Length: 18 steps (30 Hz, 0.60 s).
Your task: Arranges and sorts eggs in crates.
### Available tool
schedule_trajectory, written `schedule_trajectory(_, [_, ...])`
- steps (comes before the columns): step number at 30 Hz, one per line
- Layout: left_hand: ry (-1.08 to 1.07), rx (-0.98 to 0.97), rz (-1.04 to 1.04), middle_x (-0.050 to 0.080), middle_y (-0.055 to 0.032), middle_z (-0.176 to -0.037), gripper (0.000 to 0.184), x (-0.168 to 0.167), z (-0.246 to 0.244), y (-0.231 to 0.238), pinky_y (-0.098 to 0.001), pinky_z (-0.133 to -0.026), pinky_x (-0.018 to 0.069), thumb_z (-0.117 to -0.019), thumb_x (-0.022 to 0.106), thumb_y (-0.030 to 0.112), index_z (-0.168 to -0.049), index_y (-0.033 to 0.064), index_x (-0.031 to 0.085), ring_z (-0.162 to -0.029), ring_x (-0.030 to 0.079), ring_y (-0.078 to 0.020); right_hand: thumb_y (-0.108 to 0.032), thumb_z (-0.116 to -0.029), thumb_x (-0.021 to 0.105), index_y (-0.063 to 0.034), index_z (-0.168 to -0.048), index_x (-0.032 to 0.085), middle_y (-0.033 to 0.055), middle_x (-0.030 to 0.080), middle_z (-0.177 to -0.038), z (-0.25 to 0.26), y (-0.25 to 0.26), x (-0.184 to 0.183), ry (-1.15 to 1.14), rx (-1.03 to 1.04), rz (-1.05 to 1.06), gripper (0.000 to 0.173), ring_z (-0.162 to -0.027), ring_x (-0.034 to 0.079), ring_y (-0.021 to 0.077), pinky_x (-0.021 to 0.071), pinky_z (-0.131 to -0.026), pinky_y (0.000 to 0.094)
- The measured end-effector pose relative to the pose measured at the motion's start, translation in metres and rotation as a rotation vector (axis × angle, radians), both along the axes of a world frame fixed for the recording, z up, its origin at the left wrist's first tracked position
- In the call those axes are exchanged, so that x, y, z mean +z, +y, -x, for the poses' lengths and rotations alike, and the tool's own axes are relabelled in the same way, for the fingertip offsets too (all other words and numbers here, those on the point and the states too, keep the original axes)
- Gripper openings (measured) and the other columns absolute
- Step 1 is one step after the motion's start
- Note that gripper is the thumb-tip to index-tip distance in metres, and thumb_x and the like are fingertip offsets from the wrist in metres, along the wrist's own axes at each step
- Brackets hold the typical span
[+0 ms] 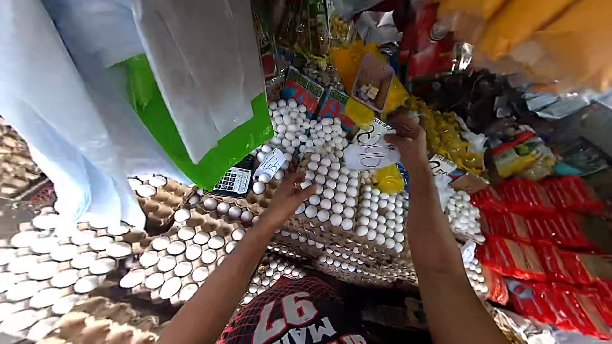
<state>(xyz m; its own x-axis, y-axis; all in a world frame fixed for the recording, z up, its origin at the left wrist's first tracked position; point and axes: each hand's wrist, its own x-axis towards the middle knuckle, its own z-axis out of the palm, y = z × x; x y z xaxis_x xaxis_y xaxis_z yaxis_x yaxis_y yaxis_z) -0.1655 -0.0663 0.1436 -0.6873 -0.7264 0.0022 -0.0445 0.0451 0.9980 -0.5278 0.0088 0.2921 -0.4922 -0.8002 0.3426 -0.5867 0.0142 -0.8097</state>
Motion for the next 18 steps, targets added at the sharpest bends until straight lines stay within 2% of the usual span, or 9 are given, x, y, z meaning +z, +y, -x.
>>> schedule_trajectory(4, [-0.032,0.02,0.176,0.057,-0.0187,-0.14,0.084,0.024,0.053,-0.004,-0.0558,-0.096,0.0543,-0.0872,0.075,0.057,-0.152,0.0113,0.046,-0.118,0.062,-0.0328,-0.002,-0.085,0.077,-0.0014,-0.138,0.055,0.0145,0.073,-0.105,-0.068,0.003,-0.004,0.023,0.229,-0.14,0.058,-0.088,0.073,0.0215,0.0637,-0.081,0.0409])
schedule_trajectory(5, [-0.045,0.0,0.222,0.063,-0.0177,-0.131,0.075,0.025,0.062,-0.004,-0.0549,-0.093,0.0554,-0.0896,0.073,0.054,-0.146,0.009,0.052,-0.11,0.066,-0.0314,-0.002,-0.0851,0.077,-0.0014,-0.139,0.055,0.0142,0.073,-0.105,-0.081,0.006,-0.005,0.03,0.261,-0.175,0.058,-0.089,0.072,0.0213,0.0635,-0.081,0.0404])
schedule_trajectory(7, [-0.057,-0.021,0.257,0.073,-0.0115,-0.1,0.043,0.026,0.074,-0.003,-0.0521,-0.083,0.0571,-0.0964,0.069,0.044,-0.118,0.0073,0.071,-0.089,0.07,-0.025,-0.003,-0.0854,0.077,-0.0028,-0.14,0.055,0.0142,0.072,-0.108,-0.099,0.014,-0.009,0.04,0.227,-0.192,0.059,-0.089,0.072,0.0213,0.0634,-0.081,0.0396])
schedule_trajectory(8, [-0.04,-0.011,0.242,0.071,-0.01,-0.089,0.037,0.024,0.078,-0.004,-0.0507,-0.078,0.0559,-0.099,0.066,0.042,-0.106,0.0062,0.074,-0.08,0.068,-0.023,-0.007,-0.0856,0.079,-0.0036,-0.143,0.053,0.0152,0.071,-0.112,-0.102,0.02,-0.013,0.039,0.147,-0.174,0.063,-0.092,0.073,0.0221,0.0636,-0.082,0.0397])
schedule_trajectory(11, [0.077,0.105,0.119,0.067,-0.0075,-0.08,0.038,0.015,0.087,-0.003,-0.0443,-0.074,0.054,-0.1002,0.064,0.041,-0.092,0.0048,0.072,-0.075,0.064,-0.018,-0.033,-0.0821,0.086,-0.0082,-0.154,0.039,0.019,0.061,-0.131,-0.11,0.037,-0.036,-0.149,-0.199,-0.134,0.089,-0.105,0.069,0.0285,0.0623,-0.084,0.0448])
schedule_trajectory(12, [0.104,0.136,0.077,0.067,-0.007,-0.08,0.038,0.013,0.091,-0.003,-0.044,-0.075,0.0536,-0.0996,0.065,0.042,-0.092,0.0051,0.073,-0.076,0.064,-0.0174,-0.041,-0.0811,0.085,-0.0094,-0.151,0.041,0.018,0.064,-0.127,-0.115,0.041,-0.046,-0.275,-0.272,-0.157,0.088,-0.103,0.069,0.0298,0.0623,-0.081,0.0483])
schedule_trajectory(13, [0.122,0.147,0.04,0.07,-0.0061,-0.082,0.037,0.01,0.096,-0.001,-0.0436,-0.077,0.0555,-0.0991,0.066,0.042,-0.093,0.006,0.074,-0.078,0.066,-0.0163,-0.044,-0.0829,0.083,-0.0087,-0.145,0.049,0.0162,0.068,-0.12,-0.123,0.044,-0.056,-0.388,-0.292,-0.194,0.079,-0.098,0.071,0.0293,0.0627,-0.078,0.0492])
schedule_trajectory(15, [0.131,0.124,-0.006,0.071,-0.0047,-0.083,0.036,0.004,0.106,0.001,-0.0426,-0.078,0.0553,-0.0978,0.068,0.042,-0.092,0.007,0.075,-0.079,0.066,-0.0148,-0.032,-0.09,0.079,-0.0035,-0.126,0.065,0.014,0.075,-0.106,-0.131,0.048,-0.077,-0.547,-0.239,-0.213,0.048,-0.088,0.074,0.0266,0.0639,-0.074,0.046])
schedule_trajectory(18, [0.028,0.058,0.015,0.073,-0.006,-0.092,0.037,-0.013,0.118,-0.004,-0.0441,-0.083,0.0542,-0.099,0.066,0.043,-0.102,0.0077,0.077,-0.087,0.068,-0.017,-0.02,-0.092,0.077,-0.0016,-0.108,0.072,0.0118,0.076,-0.095,-0.114,0.051,-0.102,-0.431,-0.303,-0.173,0.025,-0.081,0.075,0.0221,0.064,-0.072,0.0433])
